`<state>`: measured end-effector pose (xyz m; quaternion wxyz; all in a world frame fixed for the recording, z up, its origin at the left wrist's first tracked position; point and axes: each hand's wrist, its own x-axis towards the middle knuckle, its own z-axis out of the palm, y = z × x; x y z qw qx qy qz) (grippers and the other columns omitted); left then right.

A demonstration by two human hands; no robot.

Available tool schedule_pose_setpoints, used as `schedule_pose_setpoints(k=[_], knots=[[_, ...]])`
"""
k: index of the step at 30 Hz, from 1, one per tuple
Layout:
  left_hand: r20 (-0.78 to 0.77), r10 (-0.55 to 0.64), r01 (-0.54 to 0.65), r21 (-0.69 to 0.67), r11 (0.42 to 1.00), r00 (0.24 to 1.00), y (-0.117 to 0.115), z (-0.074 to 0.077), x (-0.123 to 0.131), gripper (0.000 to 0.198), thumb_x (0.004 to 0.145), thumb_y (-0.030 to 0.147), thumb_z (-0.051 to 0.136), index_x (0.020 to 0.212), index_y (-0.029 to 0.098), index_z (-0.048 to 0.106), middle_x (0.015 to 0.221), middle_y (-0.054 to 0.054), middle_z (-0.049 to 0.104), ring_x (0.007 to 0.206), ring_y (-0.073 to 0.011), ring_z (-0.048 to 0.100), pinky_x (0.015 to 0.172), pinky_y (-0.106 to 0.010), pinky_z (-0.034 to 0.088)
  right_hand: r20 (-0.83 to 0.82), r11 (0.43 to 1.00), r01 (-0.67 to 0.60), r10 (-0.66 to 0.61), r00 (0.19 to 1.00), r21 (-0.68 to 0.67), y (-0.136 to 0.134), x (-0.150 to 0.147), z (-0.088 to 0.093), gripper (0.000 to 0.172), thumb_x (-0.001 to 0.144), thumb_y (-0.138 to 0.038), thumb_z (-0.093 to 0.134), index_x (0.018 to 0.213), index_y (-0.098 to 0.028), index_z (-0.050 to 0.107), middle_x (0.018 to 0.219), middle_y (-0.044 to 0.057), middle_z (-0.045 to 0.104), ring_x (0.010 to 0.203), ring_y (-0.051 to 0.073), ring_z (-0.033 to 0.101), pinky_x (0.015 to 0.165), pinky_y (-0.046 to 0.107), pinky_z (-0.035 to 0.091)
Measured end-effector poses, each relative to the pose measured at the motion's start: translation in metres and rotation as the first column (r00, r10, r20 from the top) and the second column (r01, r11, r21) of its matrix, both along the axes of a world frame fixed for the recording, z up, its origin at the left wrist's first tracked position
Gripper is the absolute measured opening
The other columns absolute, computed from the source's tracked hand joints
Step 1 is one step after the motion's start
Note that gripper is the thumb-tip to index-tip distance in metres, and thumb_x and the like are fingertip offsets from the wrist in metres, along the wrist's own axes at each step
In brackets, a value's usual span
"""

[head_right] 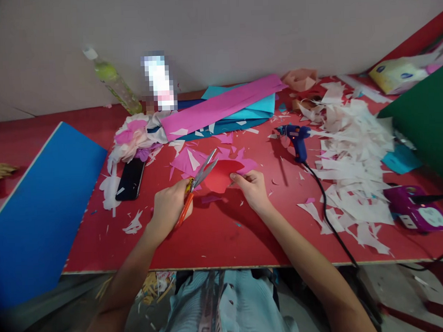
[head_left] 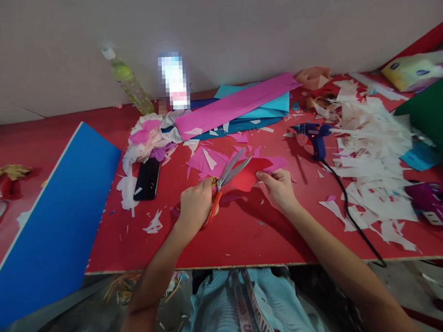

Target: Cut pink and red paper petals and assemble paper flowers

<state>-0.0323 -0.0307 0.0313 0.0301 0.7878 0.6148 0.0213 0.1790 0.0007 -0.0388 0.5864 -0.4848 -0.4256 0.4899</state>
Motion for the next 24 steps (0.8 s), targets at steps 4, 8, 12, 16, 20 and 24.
schedule_pose_setpoints(k=[4,8,12,16,20,24], knots=[[0.022,0.018,-0.018,0.032,0.999,1.0,-0.001,-0.005,0.002,0.034,0.077,0.019,0.046,0.11,0.017,0.055,0.086,-0.005,0.07,0.074,-0.021,0.066,0.06,-0.027,0.043,-0.017,1.0,-0.008,0.008,1.0,-0.004,-0.001,-0.003,0.0,0.012,0.066,-0.03,0.07,0.061,-0.02,0.065,0.056,-0.002,0.062,0.055,0.013,0.057,0.053,0.025,0.044],[0.017,0.03,-0.031,0.052,0.998,0.999,-0.002,-0.009,0.005,0.033,0.076,0.018,0.045,0.107,0.017,0.056,0.08,-0.005,0.069,0.07,-0.022,0.066,0.058,-0.028,0.042,-0.018,1.0,0.001,-0.002,1.0,-0.014,-0.004,-0.006,0.001,0.012,0.066,-0.032,0.069,0.063,-0.021,0.066,0.058,-0.001,0.064,0.056,0.014,0.059,0.054,0.026,0.046],[0.003,0.042,-0.042,0.057,0.997,0.999,-0.003,-0.01,0.006,0.035,0.075,0.018,0.045,0.108,0.016,0.055,0.079,-0.005,0.069,0.071,-0.0225,0.066,0.058,-0.028,0.043,-0.014,1.0,0.017,-0.018,1.0,-0.021,-0.006,-0.008,0.001,0.014,0.066,-0.034,0.069,0.067,-0.02,0.067,0.057,-0.001,0.064,0.056,0.015,0.06,0.054,0.027,0.048],[-0.029,0.047,-0.045,0.038,0.998,0.999,-0.003,-0.01,0.007,0.035,0.075,0.018,0.044,0.109,0.015,0.054,0.08,-0.006,0.068,0.07,-0.0222,0.066,0.058,-0.028,0.043,-0.033,0.999,0.02,-0.022,0.999,-0.037,-0.007,-0.011,0.001,0.014,0.066,-0.034,0.069,0.068,-0.02,0.067,0.059,0.0,0.065,0.056,0.015,0.06,0.054,0.027,0.049],[-0.054,0.047,-0.045,0.034,0.998,0.997,-0.004,-0.009,0.009,0.033,0.077,0.018,0.043,0.108,0.015,0.054,0.083,-0.007,0.068,0.072,-0.0212,0.066,0.059,-0.027,0.043,-0.122,0.999,0.014,-0.019,0.992,-0.04,-0.008,-0.015,0.006,0.011,0.064,-0.03,0.071,0.066,-0.02,0.066,0.061,-0.001,0.065,0.056,0.013,0.059,0.058,0.026,0.049],[-0.065,0.059,-0.058,0.01,0.998,0.996,-0.004,-0.009,0.01,0.03,0.078,0.018,0.044,0.105,0.015,0.054,0.084,-0.007,0.068,0.074,-0.0207,0.066,0.061,-0.026,0.043,-0.183,0.998,0.001,-0.012,0.983,-0.056,-0.009,-0.018,0.011,0.01,0.063,-0.028,0.072,0.064,-0.02,0.066,0.061,-0.002,0.063,0.056,0.011,0.057,0.058,0.025,0.049]])
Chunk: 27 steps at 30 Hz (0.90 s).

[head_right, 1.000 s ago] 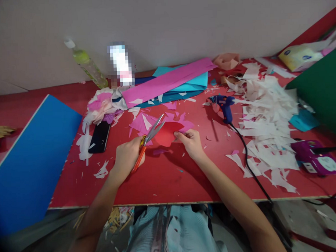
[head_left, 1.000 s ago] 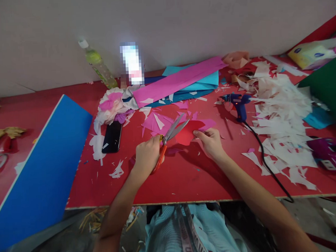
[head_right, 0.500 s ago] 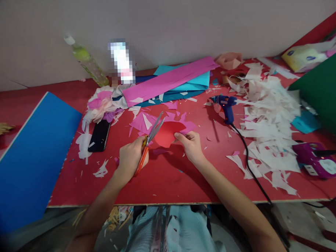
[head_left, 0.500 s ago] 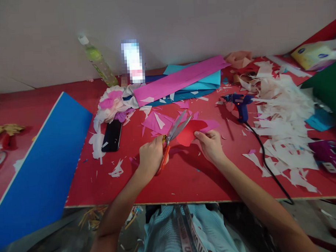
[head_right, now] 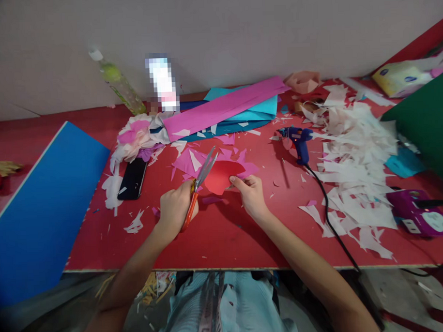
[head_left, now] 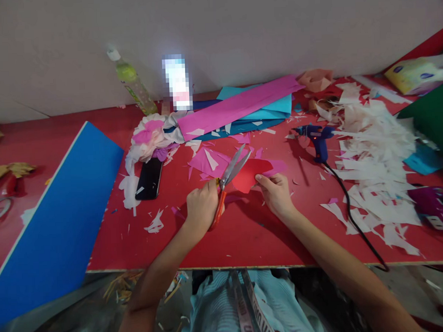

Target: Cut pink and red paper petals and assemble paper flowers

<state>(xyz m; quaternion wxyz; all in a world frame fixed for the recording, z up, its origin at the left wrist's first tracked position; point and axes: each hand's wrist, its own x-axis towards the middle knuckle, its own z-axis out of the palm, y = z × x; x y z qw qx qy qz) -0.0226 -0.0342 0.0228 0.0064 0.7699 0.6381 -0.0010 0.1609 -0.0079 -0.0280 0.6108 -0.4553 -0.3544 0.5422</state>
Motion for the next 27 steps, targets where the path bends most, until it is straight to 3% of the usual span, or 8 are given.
schedule_pose_setpoints(k=[12,17,27], knots=[[0.036,0.0,0.001,-0.014,1.0,0.999,0.002,0.002,-0.004,0.027,0.078,0.015,0.042,0.099,0.015,0.058,0.077,-0.008,0.067,0.071,-0.0226,0.065,0.062,-0.029,0.045,0.077,1.0,0.018,-0.016,0.997,-0.02,0.005,0.006,-0.006,0.011,0.063,-0.029,0.071,0.061,-0.019,0.067,0.059,-0.001,0.064,0.054,0.012,0.058,0.058,0.026,0.047],[0.097,0.006,-0.01,0.048,0.999,0.995,0.006,0.006,-0.009,0.038,0.081,0.013,0.039,0.118,0.012,0.049,0.087,-0.008,0.067,0.081,-0.021,0.066,0.068,-0.028,0.047,0.06,1.0,0.016,-0.016,0.998,-0.009,0.006,0.008,-0.009,0.01,0.063,-0.028,0.072,0.061,-0.02,0.067,0.057,-0.002,0.063,0.053,0.011,0.057,0.056,0.024,0.045],[-0.007,-0.073,0.073,0.026,0.997,0.997,0.006,0.006,-0.01,0.038,0.082,0.011,0.037,0.117,0.01,0.049,0.087,-0.011,0.066,0.085,-0.0225,0.065,0.07,-0.029,0.047,0.138,0.998,-0.046,0.041,0.99,0.034,0.005,0.01,-0.011,0.012,0.065,-0.03,0.071,0.058,-0.021,0.067,0.057,-0.001,0.064,0.054,0.013,0.056,0.055,0.025,0.045]])
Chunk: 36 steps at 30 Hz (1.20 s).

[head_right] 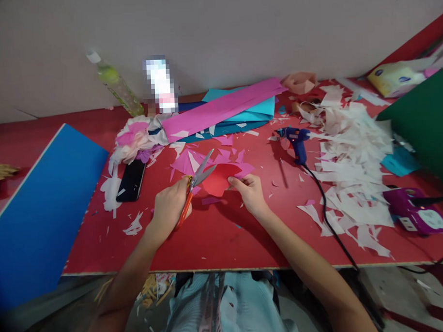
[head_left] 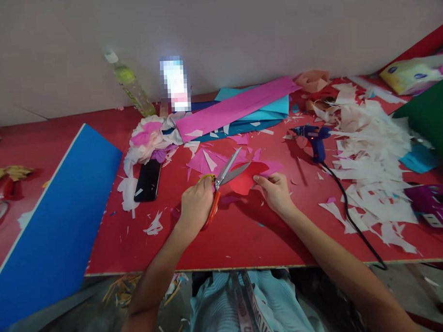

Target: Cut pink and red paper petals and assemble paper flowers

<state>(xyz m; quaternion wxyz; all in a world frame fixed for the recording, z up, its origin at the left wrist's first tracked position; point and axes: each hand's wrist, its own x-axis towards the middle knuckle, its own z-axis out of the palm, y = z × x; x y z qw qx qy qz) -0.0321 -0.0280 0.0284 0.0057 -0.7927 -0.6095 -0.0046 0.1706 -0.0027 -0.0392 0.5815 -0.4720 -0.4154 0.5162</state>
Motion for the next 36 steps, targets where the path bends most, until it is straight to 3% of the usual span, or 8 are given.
schedule_pose_setpoints(k=[20,36], knots=[[-0.05,-0.008,0.006,-0.034,0.999,0.999,-0.0013,0.0086,0.0036,0.031,0.081,0.012,0.038,0.106,0.012,0.056,0.075,-0.01,0.065,0.076,-0.0241,0.065,0.064,-0.03,0.046,0.091,1.0,-0.006,0.004,0.996,0.022,-0.0012,0.0005,0.0026,0.012,0.066,-0.029,0.068,0.058,-0.02,0.067,0.056,-0.002,0.063,0.054,0.012,0.057,0.053,0.024,0.046],[-0.076,-0.02,0.018,-0.024,1.0,0.997,0.0001,0.0039,0.0022,0.027,0.081,0.011,0.036,0.093,0.013,0.06,0.071,-0.01,0.065,0.073,-0.0234,0.066,0.061,-0.029,0.043,0.086,1.0,0.004,-0.006,0.996,0.02,-0.0006,0.0005,0.0061,0.012,0.065,-0.027,0.068,0.055,-0.019,0.066,0.054,-0.003,0.061,0.051,0.011,0.054,0.05,0.022,0.042]])
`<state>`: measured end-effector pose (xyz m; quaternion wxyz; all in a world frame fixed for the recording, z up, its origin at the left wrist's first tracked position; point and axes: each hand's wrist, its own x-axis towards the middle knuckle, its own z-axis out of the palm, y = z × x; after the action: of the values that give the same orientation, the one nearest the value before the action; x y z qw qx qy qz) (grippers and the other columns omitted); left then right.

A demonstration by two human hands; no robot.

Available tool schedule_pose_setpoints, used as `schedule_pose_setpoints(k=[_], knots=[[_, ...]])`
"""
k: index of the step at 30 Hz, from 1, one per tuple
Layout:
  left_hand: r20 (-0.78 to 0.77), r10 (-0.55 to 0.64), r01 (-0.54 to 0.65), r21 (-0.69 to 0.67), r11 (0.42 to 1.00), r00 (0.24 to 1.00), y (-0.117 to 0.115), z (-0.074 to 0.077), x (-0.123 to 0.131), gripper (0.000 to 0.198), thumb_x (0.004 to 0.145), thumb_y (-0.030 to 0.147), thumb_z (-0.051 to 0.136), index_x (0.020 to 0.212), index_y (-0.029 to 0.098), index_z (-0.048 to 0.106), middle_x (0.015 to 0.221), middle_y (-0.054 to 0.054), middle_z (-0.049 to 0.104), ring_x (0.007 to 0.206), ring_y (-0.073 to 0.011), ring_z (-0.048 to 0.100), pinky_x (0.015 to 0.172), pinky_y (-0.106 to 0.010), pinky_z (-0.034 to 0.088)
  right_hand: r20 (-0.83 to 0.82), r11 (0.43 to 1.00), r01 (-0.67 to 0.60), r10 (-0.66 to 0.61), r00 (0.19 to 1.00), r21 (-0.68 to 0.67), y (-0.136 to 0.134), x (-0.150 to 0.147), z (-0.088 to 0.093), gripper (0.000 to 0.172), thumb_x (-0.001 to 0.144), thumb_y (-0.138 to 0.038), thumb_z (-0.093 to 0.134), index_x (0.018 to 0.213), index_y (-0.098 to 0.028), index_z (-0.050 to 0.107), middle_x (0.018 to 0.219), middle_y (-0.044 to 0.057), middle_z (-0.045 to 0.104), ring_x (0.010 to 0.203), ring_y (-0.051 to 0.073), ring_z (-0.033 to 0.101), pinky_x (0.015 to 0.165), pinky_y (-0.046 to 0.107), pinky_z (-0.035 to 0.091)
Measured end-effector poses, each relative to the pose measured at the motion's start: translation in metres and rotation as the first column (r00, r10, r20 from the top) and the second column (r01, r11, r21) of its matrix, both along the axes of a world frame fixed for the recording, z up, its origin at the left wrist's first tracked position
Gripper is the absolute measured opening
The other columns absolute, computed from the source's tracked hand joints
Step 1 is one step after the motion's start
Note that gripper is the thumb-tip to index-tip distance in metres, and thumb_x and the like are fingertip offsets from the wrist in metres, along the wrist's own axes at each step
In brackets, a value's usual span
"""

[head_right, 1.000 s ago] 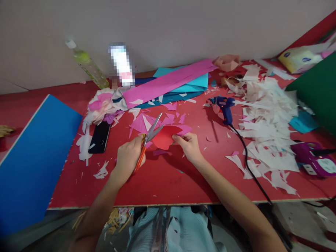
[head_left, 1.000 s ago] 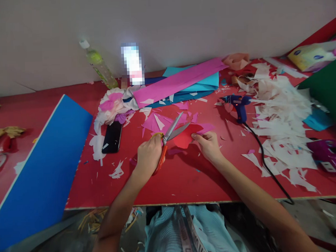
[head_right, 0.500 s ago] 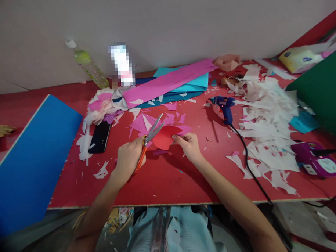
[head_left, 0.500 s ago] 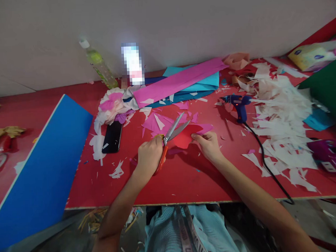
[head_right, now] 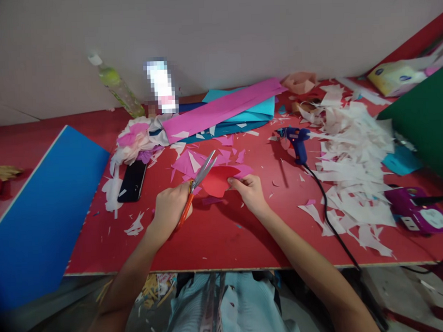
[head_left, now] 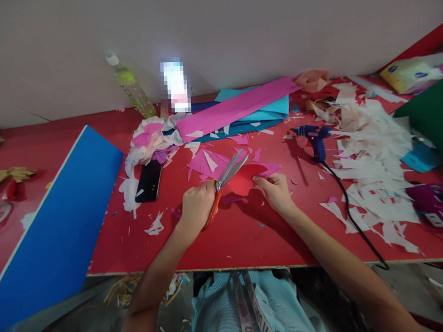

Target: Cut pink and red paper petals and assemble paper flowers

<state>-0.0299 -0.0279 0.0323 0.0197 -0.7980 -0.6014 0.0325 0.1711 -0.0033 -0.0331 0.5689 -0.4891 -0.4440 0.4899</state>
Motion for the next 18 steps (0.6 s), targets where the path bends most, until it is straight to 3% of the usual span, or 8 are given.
schedule_pose_setpoints(k=[6,10,14,18], knots=[[0.006,0.01,-0.01,-0.037,0.999,1.0,0.001,0.001,-0.006,0.024,0.082,0.015,0.04,0.097,0.014,0.058,0.075,-0.009,0.067,0.075,-0.0234,0.066,0.063,-0.029,0.044,0.033,0.999,-0.015,0.016,0.999,-0.031,0.005,0.003,-0.003,0.014,0.066,-0.029,0.069,0.057,-0.019,0.065,0.055,-0.002,0.063,0.051,0.012,0.056,0.052,0.024,0.044],[0.005,0.133,-0.132,-0.046,0.99,0.991,0.007,0.003,-0.013,0.023,0.086,0.023,0.039,0.1,0.015,0.055,0.083,-0.01,0.067,0.079,-0.0246,0.066,0.065,-0.03,0.044,0.086,0.998,-0.026,0.03,0.996,-0.053,0.009,0.007,-0.007,0.018,0.068,-0.032,0.068,0.058,-0.018,0.065,0.055,-0.001,0.064,0.053,0.013,0.058,0.056,0.025,0.046],[-0.033,0.286,-0.287,-0.023,0.958,0.958,0.017,-0.008,-0.02,0.029,0.087,0.034,0.039,0.098,0.011,0.055,0.086,-0.013,0.066,0.083,-0.0282,0.065,0.067,-0.033,0.046,0.098,0.995,-0.06,0.068,0.993,-0.084,0.009,0.007,-0.004,0.019,0.068,-0.032,0.067,0.056,-0.018,0.063,0.052,-0.001,0.063,0.051,0.013,0.058,0.055,0.024,0.044],[-0.025,0.287,-0.288,-0.06,0.956,0.957,0.023,-0.018,-0.03,0.042,0.085,0.045,0.042,0.101,0.009,0.057,0.093,-0.016,0.064,0.092,-0.0305,0.063,0.077,-0.038,0.046,0.091,0.982,-0.13,0.143,0.986,-0.134,0.008,0.005,0.0,0.018,0.067,-0.032,0.065,0.056,-0.018,0.061,0.052,-0.001,0.062,0.051,0.013,0.057,0.055,0.025,0.044]])
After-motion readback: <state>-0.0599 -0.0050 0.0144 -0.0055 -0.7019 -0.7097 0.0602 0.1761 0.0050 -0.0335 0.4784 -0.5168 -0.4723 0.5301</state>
